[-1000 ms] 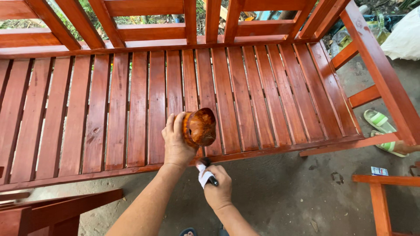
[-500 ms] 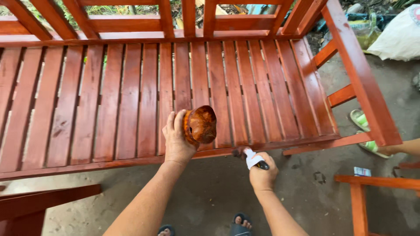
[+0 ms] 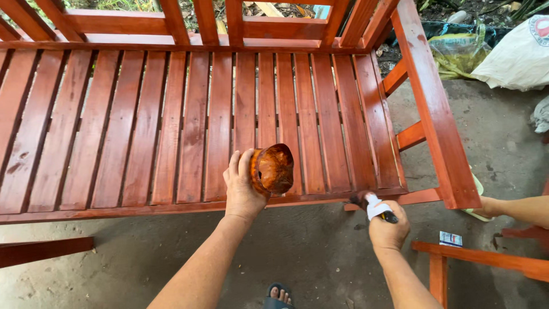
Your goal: The person holds a cut plastic bottle filled with reddish-brown wood stain in one hand and a brush in the other, brushing the stain onto the slats and frame of a red wooden bench. They pause to pour more stain from a can into the bottle, then resume brushing the bench seat and edges.
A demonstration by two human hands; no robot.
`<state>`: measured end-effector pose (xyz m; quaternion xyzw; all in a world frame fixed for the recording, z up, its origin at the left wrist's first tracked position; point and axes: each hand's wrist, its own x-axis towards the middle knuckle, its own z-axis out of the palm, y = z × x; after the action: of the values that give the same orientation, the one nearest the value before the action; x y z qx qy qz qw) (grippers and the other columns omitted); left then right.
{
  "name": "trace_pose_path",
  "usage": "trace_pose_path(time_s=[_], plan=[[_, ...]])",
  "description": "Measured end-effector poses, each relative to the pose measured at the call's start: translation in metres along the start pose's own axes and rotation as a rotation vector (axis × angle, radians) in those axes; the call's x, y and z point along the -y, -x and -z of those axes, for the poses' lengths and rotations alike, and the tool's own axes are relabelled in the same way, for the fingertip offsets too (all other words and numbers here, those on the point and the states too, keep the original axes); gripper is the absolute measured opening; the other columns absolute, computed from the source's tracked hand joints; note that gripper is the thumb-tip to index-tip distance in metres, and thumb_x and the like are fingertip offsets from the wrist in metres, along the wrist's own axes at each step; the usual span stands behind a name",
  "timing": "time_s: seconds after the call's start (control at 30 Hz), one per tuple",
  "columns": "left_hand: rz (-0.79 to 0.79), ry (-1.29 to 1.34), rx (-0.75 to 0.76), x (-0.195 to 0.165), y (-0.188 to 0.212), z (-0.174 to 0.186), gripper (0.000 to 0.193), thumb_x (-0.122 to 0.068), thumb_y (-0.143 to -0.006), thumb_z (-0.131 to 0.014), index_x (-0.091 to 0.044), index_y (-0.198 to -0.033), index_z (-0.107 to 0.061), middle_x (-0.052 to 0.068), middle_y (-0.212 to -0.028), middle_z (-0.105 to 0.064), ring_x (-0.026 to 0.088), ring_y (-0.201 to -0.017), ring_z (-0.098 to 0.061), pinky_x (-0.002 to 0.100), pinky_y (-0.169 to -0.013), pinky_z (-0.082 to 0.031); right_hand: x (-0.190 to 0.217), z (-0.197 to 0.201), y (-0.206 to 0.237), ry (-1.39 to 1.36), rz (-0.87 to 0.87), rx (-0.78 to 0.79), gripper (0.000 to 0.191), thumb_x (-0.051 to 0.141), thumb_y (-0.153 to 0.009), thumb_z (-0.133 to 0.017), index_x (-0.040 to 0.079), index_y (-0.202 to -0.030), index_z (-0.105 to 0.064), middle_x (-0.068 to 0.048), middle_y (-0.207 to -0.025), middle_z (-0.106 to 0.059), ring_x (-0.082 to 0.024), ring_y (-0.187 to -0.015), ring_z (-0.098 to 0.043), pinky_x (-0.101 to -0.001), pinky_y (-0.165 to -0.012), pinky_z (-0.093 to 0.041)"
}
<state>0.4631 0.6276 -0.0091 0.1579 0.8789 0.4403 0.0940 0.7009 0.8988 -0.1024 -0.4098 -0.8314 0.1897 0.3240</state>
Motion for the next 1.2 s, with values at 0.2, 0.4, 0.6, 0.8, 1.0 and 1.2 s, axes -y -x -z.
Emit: trace_pose_path(time_s=[0.2, 0.4, 0.6, 0.8, 1.0, 1.2], plan=[[0.006, -0.042, -0.007, -0.015, -0.004, -0.012, 0.111, -0.008, -0.055, -0.096, -0.026, -0.146, -0.035, 0.015, -0.157, -0.026, 0.040, -0.141, -0.031, 0.048, -0.115, -0.041, -0.059, 0.016, -0.034, 0.031, 0.125, -0.140, 0.014, 0.015, -0.091, -0.079, 0.018, -0.090, -0.066, -0.010, -0.092, -0.065, -0.035, -0.090, -0.062, -0.0472, -0.080, -0.048], [0.001, -0.034, -0.032, -0.017, -0.009, -0.012, 0.114, -0.007, -0.053, -0.097, -0.025, -0.146, -0.034, 0.016, -0.156, -0.027, 0.042, -0.139, -0.032, 0.049, -0.115, -0.040, -0.077, 0.000, -0.050, 0.158, 0.003, -0.242, 0.015, 0.020, -0.090, -0.082, 0.016, -0.092, -0.068, -0.014, -0.096, -0.065, -0.038, -0.093, -0.062, -0.0487, -0.079, -0.048], [-0.048, -0.011, -0.114, 0.003, -0.013, 0.011, 0.108, -0.009, -0.057, -0.096, -0.023, -0.146, -0.036, 0.019, -0.154, -0.032, 0.044, -0.136, -0.035, 0.051, -0.113, -0.041, -0.020, -0.027, -0.022, 0.130, -0.091, -0.082, 0.014, 0.021, -0.084, -0.083, 0.018, -0.088, -0.070, -0.014, -0.093, -0.063, -0.039, -0.089, -0.062, -0.0475, -0.076, -0.049], [0.015, -0.039, -0.074, 0.028, -0.011, 0.048, 0.112, -0.007, -0.054, -0.096, -0.025, -0.146, -0.035, 0.018, -0.155, -0.027, 0.043, -0.138, -0.033, 0.051, -0.113, -0.039, 0.079, -0.050, 0.042, 0.021, 0.027, 0.051, 0.012, 0.015, -0.081, -0.079, 0.017, -0.086, -0.068, -0.010, -0.089, -0.062, -0.036, -0.086, -0.063, -0.0449, -0.075, -0.050], [0.008, -0.026, -0.117, 0.064, -0.004, 0.097, 0.115, -0.010, -0.052, -0.098, -0.026, -0.146, -0.035, 0.018, -0.155, -0.029, 0.044, -0.137, -0.035, 0.051, -0.112, -0.041, 0.172, -0.067, 0.092, -0.042, -0.012, 0.198, 0.009, 0.013, -0.082, -0.078, 0.015, -0.083, -0.068, -0.011, -0.087, -0.063, -0.036, -0.083, -0.063, -0.0442, -0.072, -0.049], [0.011, -0.029, -0.138, 0.102, -0.004, 0.141, 0.114, -0.016, -0.053, -0.100, -0.025, -0.146, -0.035, 0.018, -0.155, -0.031, 0.044, -0.132, -0.038, 0.052, -0.111, -0.042, 0.247, -0.092, 0.132, -0.142, -0.002, 0.235, 0.011, 0.007, -0.078, -0.074, 0.014, -0.082, -0.068, -0.011, -0.087, -0.063, -0.036, -0.083, -0.065, -0.0434, -0.072, -0.050]])
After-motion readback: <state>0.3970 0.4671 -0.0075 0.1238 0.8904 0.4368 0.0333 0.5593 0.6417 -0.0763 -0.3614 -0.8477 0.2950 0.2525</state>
